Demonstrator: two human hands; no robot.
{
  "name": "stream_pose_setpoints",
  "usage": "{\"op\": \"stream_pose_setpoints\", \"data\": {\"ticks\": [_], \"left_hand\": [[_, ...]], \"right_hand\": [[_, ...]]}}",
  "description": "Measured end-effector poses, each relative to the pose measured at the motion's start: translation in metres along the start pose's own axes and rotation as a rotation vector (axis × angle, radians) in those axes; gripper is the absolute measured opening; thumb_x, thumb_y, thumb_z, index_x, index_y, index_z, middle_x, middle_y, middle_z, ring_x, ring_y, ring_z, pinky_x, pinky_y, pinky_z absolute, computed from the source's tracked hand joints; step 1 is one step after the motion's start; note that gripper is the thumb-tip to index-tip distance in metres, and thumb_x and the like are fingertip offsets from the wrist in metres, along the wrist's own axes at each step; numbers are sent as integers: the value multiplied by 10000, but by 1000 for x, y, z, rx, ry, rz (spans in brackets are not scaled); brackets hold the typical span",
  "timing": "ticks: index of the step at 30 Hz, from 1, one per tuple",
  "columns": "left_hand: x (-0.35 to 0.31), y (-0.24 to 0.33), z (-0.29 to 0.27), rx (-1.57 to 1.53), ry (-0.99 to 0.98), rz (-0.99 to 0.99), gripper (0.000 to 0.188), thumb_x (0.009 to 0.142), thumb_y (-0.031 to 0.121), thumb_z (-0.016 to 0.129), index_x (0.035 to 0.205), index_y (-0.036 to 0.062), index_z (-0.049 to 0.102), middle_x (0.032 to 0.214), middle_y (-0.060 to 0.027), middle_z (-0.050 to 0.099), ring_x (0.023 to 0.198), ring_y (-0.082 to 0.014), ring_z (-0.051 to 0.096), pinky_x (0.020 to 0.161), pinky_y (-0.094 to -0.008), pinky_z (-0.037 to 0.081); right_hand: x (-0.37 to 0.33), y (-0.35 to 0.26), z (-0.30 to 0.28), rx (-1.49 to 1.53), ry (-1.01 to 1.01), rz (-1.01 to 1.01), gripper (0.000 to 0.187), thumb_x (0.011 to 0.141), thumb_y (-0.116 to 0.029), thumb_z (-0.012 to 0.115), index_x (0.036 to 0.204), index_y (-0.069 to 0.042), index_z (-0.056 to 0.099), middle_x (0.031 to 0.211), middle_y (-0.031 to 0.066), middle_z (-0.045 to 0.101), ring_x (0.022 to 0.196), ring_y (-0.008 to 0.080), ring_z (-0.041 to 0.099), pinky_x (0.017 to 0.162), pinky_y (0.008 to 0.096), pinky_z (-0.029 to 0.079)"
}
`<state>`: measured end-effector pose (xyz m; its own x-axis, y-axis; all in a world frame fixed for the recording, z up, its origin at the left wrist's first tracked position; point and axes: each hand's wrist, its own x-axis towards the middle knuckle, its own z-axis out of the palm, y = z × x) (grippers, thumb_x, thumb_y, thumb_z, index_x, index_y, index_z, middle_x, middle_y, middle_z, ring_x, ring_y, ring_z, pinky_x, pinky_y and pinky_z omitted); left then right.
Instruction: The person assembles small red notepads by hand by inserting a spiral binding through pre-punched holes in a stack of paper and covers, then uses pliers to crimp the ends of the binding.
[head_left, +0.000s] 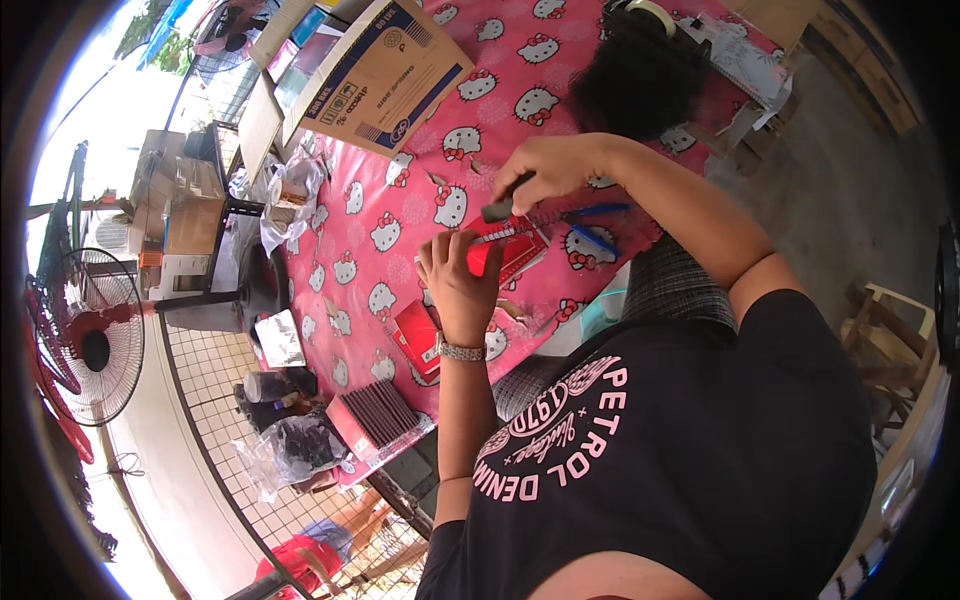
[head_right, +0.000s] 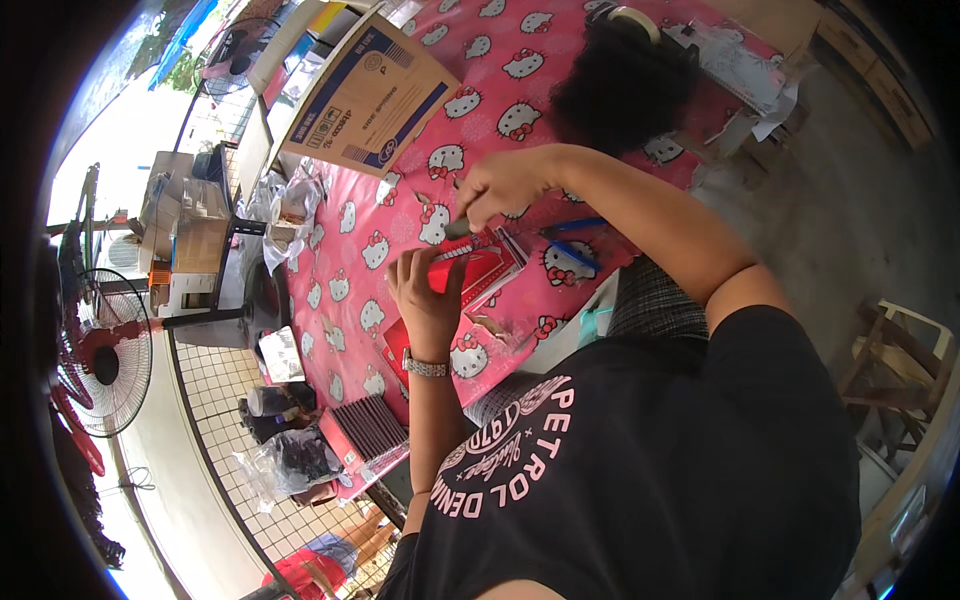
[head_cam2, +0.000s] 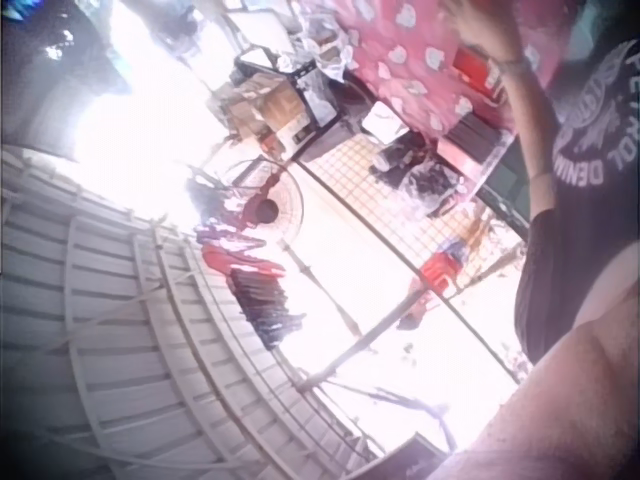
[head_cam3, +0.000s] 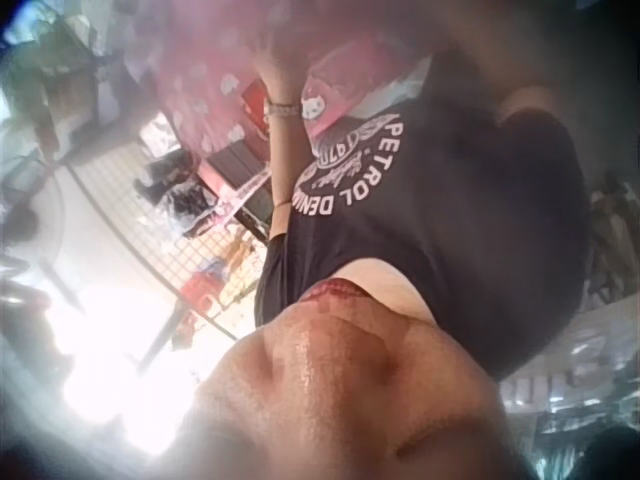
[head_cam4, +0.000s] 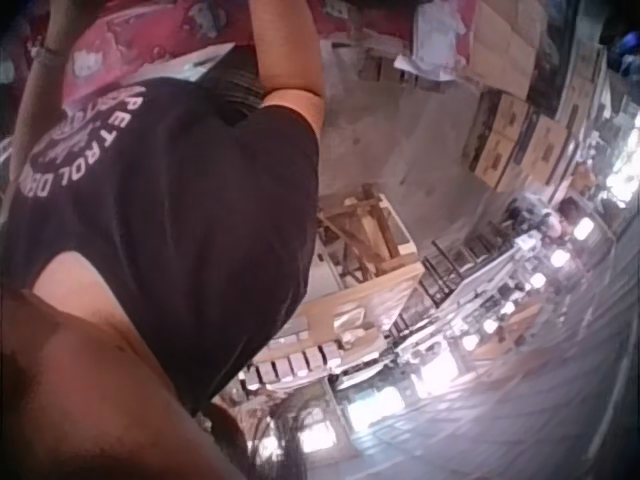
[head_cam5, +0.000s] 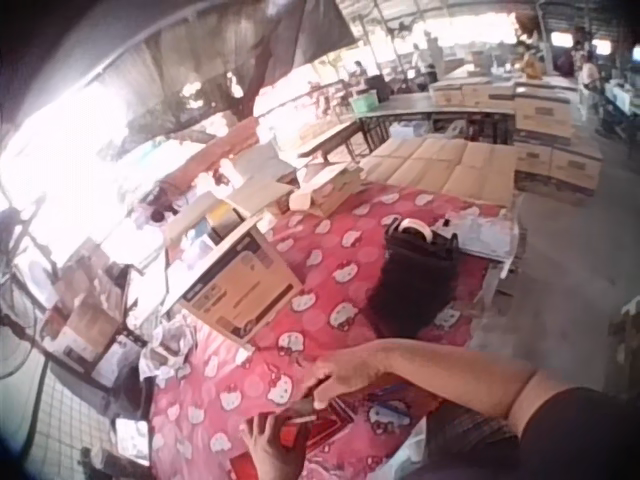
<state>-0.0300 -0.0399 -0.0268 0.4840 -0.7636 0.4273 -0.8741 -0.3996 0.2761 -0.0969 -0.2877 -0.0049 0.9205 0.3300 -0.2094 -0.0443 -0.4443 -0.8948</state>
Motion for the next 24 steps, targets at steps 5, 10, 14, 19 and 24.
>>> {"op": "stream_pose_setpoints", "data": {"ticks": [5,10,14,19,24], "left_hand": [[-1,-3,3,-48,30,1,322,764,179,803,1011,69,629,1020,-113,614,1009,-325,547,898,-456,430],[-11,-27,-3,-178,86,-100,318,770,142,790,1019,46,618,1037,-143,601,1025,-345,560,919,-459,440],[-18,-31,-6,-74,123,-90,294,790,115,779,1021,33,616,1035,-141,604,1009,-340,572,894,-440,456],[-16,-38,-8,-225,56,-137,276,806,79,765,1028,21,611,1014,-137,605,953,-318,593,813,-404,493],[-7,-37,-8,-356,4,-130,276,808,35,753,1040,9,606,997,-137,605,870,-277,615,694,-343,527]], "right_hand": [[-3,5,8,505,102,-171,433,780,-167,610,1167,18,672,1065,64,683,968,171,624,879,315,468],[13,-12,4,403,-12,-170,436,793,-148,631,1198,9,664,1085,65,685,977,168,628,870,313,475],[26,-1,7,653,-97,-266,447,809,-154,636,1228,1,649,1101,90,681,987,194,630,931,307,466],[36,-11,6,303,-10,-98,451,815,-110,622,1251,1,632,1164,88,652,1088,170,590,992,298,419],[38,-16,0,38,-33,-67,450,813,-171,664,1219,21,638,1116,79,673,1017,167,613,937,307,442]]}}
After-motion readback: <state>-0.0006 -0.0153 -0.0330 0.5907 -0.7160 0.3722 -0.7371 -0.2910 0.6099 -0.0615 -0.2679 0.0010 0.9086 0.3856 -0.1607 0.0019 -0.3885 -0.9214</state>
